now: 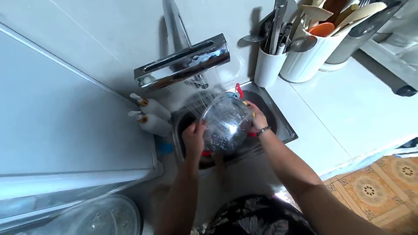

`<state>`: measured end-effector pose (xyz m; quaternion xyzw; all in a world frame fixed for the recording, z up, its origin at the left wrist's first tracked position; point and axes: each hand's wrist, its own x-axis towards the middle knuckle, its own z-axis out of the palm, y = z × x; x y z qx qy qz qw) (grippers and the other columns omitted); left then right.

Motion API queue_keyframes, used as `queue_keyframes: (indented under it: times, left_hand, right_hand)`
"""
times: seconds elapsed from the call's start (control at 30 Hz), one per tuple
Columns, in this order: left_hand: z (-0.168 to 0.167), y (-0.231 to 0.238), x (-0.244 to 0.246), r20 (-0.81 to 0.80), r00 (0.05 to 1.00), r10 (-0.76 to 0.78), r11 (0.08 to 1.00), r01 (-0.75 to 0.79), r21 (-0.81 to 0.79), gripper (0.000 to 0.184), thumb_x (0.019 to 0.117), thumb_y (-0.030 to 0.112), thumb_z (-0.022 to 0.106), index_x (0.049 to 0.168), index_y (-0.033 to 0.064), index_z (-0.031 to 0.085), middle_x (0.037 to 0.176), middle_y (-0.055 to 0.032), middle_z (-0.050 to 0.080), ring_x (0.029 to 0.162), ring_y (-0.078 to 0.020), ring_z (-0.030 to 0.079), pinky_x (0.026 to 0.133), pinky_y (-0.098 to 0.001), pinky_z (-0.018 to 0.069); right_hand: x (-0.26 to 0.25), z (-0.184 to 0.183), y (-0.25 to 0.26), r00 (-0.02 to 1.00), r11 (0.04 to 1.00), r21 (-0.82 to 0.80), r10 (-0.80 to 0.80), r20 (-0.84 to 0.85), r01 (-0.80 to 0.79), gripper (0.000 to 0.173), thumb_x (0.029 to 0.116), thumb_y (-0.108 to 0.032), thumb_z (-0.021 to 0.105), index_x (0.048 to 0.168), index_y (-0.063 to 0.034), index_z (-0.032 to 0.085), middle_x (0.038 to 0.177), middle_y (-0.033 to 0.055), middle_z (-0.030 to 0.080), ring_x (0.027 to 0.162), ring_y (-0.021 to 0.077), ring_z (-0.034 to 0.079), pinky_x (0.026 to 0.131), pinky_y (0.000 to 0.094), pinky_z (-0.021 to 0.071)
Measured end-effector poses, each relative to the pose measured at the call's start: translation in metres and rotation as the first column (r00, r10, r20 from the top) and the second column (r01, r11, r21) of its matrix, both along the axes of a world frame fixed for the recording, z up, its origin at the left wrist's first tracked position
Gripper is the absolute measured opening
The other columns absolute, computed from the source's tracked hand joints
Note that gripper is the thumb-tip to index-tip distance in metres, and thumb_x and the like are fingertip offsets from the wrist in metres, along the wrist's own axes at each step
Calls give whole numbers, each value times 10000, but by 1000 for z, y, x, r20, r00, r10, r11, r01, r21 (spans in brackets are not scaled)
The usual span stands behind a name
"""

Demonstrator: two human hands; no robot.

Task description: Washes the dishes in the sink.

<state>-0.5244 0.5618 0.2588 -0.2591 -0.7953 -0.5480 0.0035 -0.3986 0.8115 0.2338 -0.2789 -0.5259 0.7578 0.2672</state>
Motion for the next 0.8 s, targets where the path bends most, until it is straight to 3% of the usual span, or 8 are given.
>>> queue_keyframes:
  times: [0.1,0.2,0.4,0.5,0.53,0.6,0.67,0.8]
  left_hand:
    - [16,-9,-12,66,976,-208,971,214,-102,297,1052,384,551,953,128,666,747,18,586,670,-88,563,660,-315,515]
    - [26,-5,-13,75,908,-413,898,419,-131,233,1052,303,561,1139,118,670,835,-18,648,704,-106,608,662,-325,554]
    - [32,-14,2,58,994,-95,974,105,-199,338,1040,438,559,934,139,674,664,18,544,554,-95,510,539,-308,473]
    - [27,-20,4,86,996,21,974,-1,-225,399,1031,501,552,895,142,664,676,1,548,584,-125,523,579,-358,485]
    - [20,-23,4,88,996,33,974,-12,-225,384,1025,492,566,905,146,679,695,0,570,610,-128,546,603,-368,502]
    - [6,-32,1,86,995,47,974,-27,-226,345,1012,483,597,897,171,690,715,19,591,640,-114,568,630,-357,522]
    - [5,-41,4,115,991,69,984,-49,-169,303,1010,436,622,904,165,707,718,22,607,636,-102,571,623,-340,521]
    - [13,-48,15,172,979,107,994,-112,14,337,1069,369,522,860,152,673,738,19,643,660,-113,612,638,-347,553]
  right_hand:
    - [1,30,-5,999,974,222,52,-8,-49,394,1083,-199,436,1414,-23,557,1332,107,642,1157,124,632,1009,321,525]
    - [-10,71,-24,977,816,542,209,42,-198,403,989,-137,612,1378,-34,604,1205,119,689,962,115,673,866,318,574]
    - [-99,139,-19,959,334,900,145,244,-280,393,984,-145,636,1357,-22,644,1290,203,668,1198,339,645,1054,487,499]
    - [-139,149,-23,868,-3,869,10,496,-496,487,1016,-336,626,1383,-17,612,1397,222,610,1287,419,579,1040,588,454]
    - [-146,151,-25,853,-33,853,-27,521,-521,486,1009,-339,627,1364,-8,617,1383,236,616,1285,435,578,1013,610,457]
    - [-152,153,-25,839,90,839,-54,542,-536,503,1001,-378,634,1325,7,638,1332,256,641,1256,449,600,995,643,463]
    - [-157,146,-19,870,384,816,-63,489,-431,479,972,-407,668,1209,7,700,1219,240,696,1165,424,654,967,638,484]
    - [-138,121,-16,951,727,639,63,303,-252,400,994,-385,641,1215,-57,695,1045,151,724,962,279,699,897,519,549]
